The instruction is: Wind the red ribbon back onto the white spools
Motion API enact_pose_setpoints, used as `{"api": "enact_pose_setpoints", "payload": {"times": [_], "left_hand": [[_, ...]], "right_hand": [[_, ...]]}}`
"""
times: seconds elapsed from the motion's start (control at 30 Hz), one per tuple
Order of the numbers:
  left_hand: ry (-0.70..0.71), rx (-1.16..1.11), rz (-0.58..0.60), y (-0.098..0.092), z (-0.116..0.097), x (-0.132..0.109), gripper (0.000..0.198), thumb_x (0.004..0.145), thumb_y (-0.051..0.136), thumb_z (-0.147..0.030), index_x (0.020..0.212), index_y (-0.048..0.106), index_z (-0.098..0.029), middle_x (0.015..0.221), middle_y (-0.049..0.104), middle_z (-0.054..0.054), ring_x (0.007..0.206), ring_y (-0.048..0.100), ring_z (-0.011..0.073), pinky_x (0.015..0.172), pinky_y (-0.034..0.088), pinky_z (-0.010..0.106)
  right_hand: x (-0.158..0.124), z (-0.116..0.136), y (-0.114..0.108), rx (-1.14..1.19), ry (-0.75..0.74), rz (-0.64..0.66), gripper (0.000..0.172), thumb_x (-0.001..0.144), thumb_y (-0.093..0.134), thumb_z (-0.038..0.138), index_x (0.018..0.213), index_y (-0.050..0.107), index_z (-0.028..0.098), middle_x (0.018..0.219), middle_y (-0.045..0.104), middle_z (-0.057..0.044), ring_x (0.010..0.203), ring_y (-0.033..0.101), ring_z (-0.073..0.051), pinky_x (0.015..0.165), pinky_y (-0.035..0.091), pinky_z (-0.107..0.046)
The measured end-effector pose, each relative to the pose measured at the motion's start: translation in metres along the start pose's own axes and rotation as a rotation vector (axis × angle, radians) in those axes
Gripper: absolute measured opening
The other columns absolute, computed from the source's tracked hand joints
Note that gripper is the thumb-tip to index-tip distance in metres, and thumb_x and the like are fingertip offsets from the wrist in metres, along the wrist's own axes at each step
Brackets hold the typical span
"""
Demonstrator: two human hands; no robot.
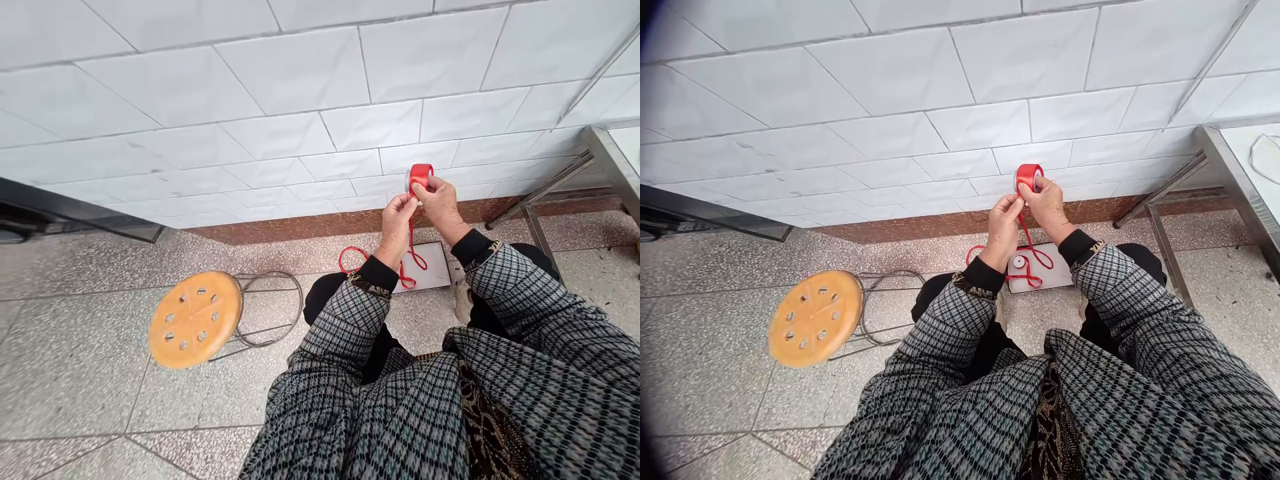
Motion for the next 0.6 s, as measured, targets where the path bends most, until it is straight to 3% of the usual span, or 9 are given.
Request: {"api": "enact_pose_setpoints", "payload": {"times": [0.1, 0.23, 0.37, 0.6], "left_hand": [[0.012, 0.078, -0.004, -0.002, 0.000, 0.000, 0.034, 0.083, 0.087, -0.046, 0.077, 0.068, -0.019, 0.077, 0.064, -0.001, 0.074, 0.054, 0.0119, 0.079, 0.047, 0.027], [-0.018, 0.171, 0.082, 0.006, 0.007, -0.004, 0.050, 0.084, 0.083, -0.058, 0.065, 0.060, -0.018, 0.066, 0.054, -0.003, 0.066, 0.046, 0.0109, 0.069, 0.041, 0.026], [-0.085, 0.185, 0.182, 0.016, 0.019, -0.011, 0.048, 0.081, 0.085, -0.058, 0.068, 0.064, -0.017, 0.068, 0.056, -0.003, 0.067, 0.047, 0.0106, 0.069, 0.041, 0.026], [-0.137, 0.180, 0.191, 0.016, 0.023, -0.014, 0.041, 0.090, 0.077, -0.052, 0.070, 0.062, -0.019, 0.066, 0.054, -0.002, 0.065, 0.049, 0.0114, 0.071, 0.044, 0.027]], "right_hand": [[-0.003, -0.017, 0.010, 0.303, 0.194, 0.064, 0.021, 0.082, 0.074, 0.031, 0.068, 0.063, 0.020, 0.063, 0.055, 0.005, 0.063, 0.046, -0.012, 0.065, 0.040, -0.027], [-0.010, -0.036, 0.016, 0.536, 0.452, 0.072, 0.015, 0.083, 0.074, 0.027, 0.073, 0.068, 0.017, 0.071, 0.067, 0.001, 0.064, 0.055, -0.011, 0.064, 0.045, -0.025], [-0.007, -0.042, 0.009, 0.555, 0.503, 0.046, 0.016, 0.086, 0.072, 0.025, 0.073, 0.067, 0.018, 0.071, 0.068, 0.000, 0.064, 0.058, -0.011, 0.064, 0.046, -0.024], [-0.003, -0.055, -0.003, 0.605, 0.595, -0.024, 0.013, 0.088, 0.074, 0.027, 0.081, 0.065, 0.021, 0.072, 0.069, 0.003, 0.066, 0.060, -0.012, 0.062, 0.047, -0.023]]}}
Point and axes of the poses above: each hand's wrist, its own x-axis towards the middle knuckle, its own y-axis out of the palm, z = x × y, the point moved 9 cm from there along x, towards the middle knuckle
